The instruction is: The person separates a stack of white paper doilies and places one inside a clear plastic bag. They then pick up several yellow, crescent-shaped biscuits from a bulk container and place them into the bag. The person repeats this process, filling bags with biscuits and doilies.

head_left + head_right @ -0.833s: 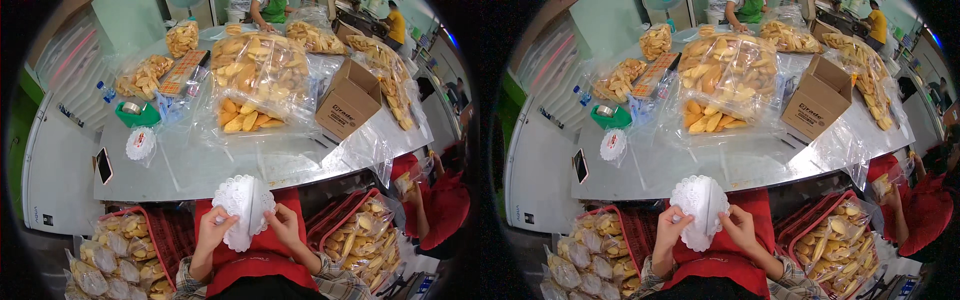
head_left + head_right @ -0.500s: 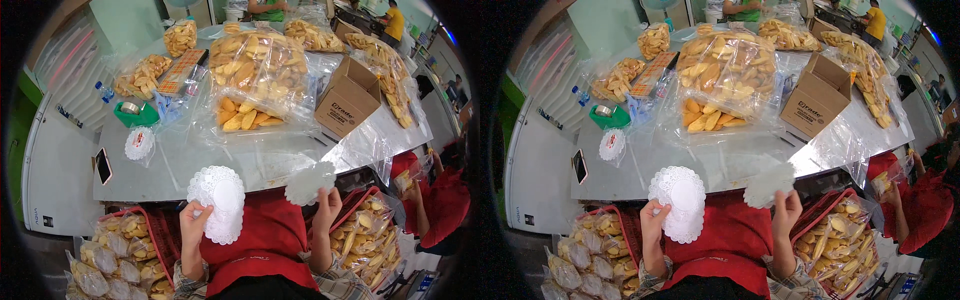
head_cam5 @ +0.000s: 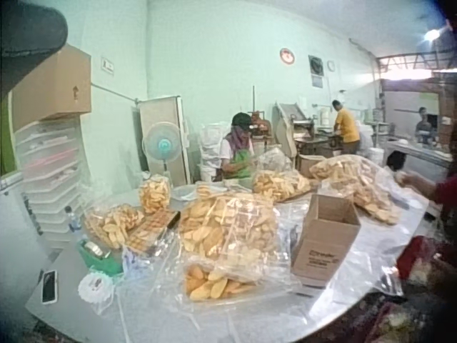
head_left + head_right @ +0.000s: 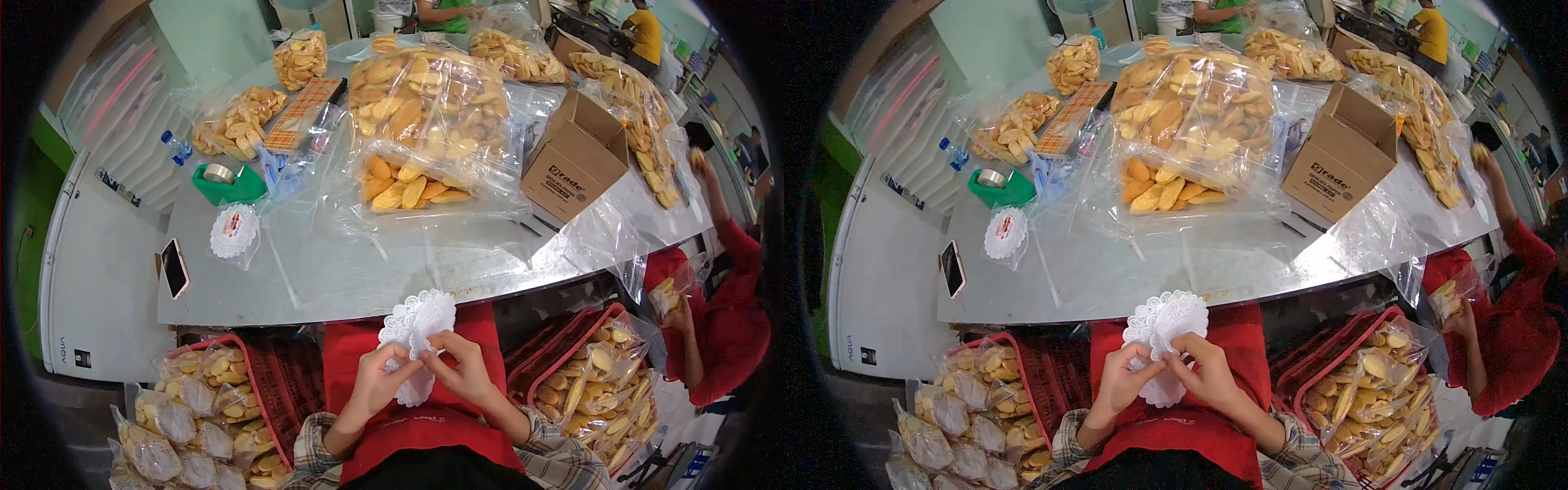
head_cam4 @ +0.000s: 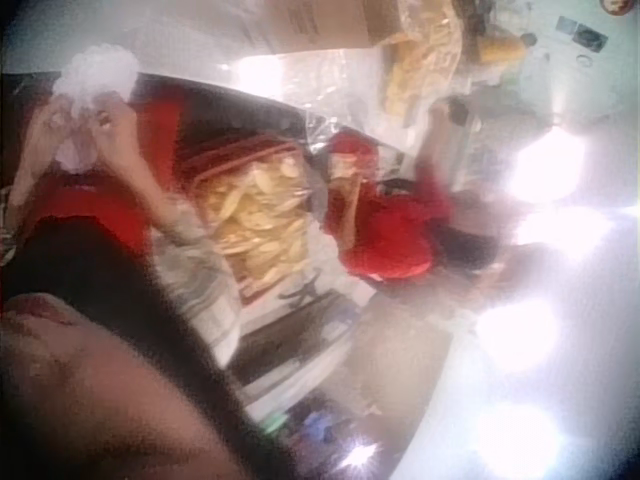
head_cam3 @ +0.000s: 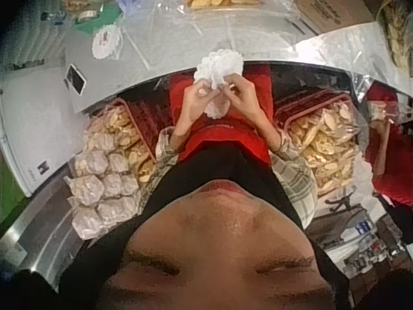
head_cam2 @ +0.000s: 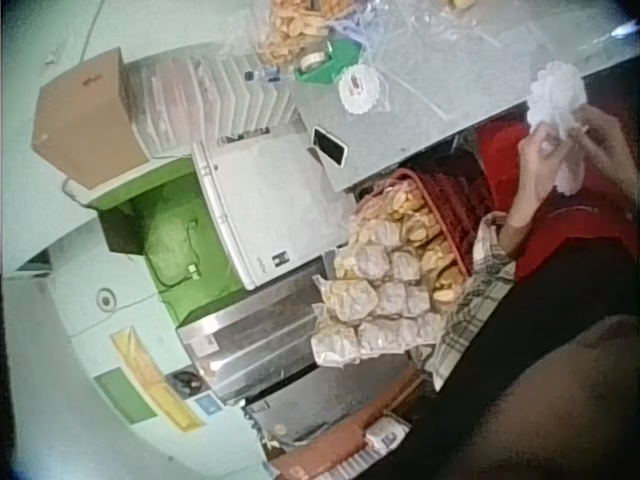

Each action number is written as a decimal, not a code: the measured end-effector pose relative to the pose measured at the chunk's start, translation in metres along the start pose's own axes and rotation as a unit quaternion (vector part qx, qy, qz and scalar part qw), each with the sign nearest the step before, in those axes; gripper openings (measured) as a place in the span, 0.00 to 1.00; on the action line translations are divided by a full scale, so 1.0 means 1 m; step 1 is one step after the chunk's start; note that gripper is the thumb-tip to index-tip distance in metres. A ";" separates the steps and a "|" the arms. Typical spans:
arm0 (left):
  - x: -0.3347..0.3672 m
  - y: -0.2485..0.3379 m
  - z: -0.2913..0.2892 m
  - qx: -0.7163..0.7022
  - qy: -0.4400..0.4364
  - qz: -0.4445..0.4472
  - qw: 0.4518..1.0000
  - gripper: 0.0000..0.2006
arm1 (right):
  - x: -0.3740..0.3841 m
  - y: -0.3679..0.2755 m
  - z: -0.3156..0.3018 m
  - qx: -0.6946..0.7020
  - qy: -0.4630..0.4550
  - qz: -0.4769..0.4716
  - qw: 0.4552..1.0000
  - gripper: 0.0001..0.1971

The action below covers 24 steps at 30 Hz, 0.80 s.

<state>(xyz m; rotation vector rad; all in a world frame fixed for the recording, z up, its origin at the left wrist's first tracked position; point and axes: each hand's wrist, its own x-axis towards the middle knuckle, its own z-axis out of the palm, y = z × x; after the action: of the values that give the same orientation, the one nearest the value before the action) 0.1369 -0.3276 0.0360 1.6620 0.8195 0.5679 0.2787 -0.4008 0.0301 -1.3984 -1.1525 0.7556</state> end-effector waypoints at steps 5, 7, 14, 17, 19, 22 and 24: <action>0.001 -0.003 -0.008 -0.055 0.023 0.007 0.998 0.08 | -0.006 0.004 -0.011 0.124 0.038 0.123 0.984 0.02; 0.000 -0.007 -0.020 -0.057 0.073 -0.006 0.996 0.09 | -0.004 0.004 -0.024 0.139 0.104 0.105 0.979 0.03; -0.001 -0.023 -0.072 -0.024 0.302 0.001 0.953 0.11 | -0.003 0.005 -0.086 0.096 0.351 0.077 0.928 0.04; 0.002 -0.005 -0.059 0.110 0.268 0.040 0.956 0.09 | -0.001 -0.009 -0.067 0.082 0.270 0.080 0.956 0.04; -0.003 -0.012 -0.042 0.073 0.135 -0.003 0.988 0.05 | 0.003 -0.020 -0.041 0.043 0.120 0.071 0.989 0.03; -0.001 -0.007 -0.010 0.046 0.058 0.031 0.997 0.08 | -0.001 -0.003 -0.006 -0.042 0.031 0.047 0.998 0.03; -0.002 -0.003 -0.001 0.017 0.055 0.022 0.998 0.10 | 0.000 -0.007 0.006 -0.016 0.021 0.039 0.999 0.05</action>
<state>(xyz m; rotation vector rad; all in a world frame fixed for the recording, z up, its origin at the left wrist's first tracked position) 0.1344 -0.3283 0.0330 1.6955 0.8788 0.6849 0.2715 -0.3994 0.0353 -1.4865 -1.0874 0.7619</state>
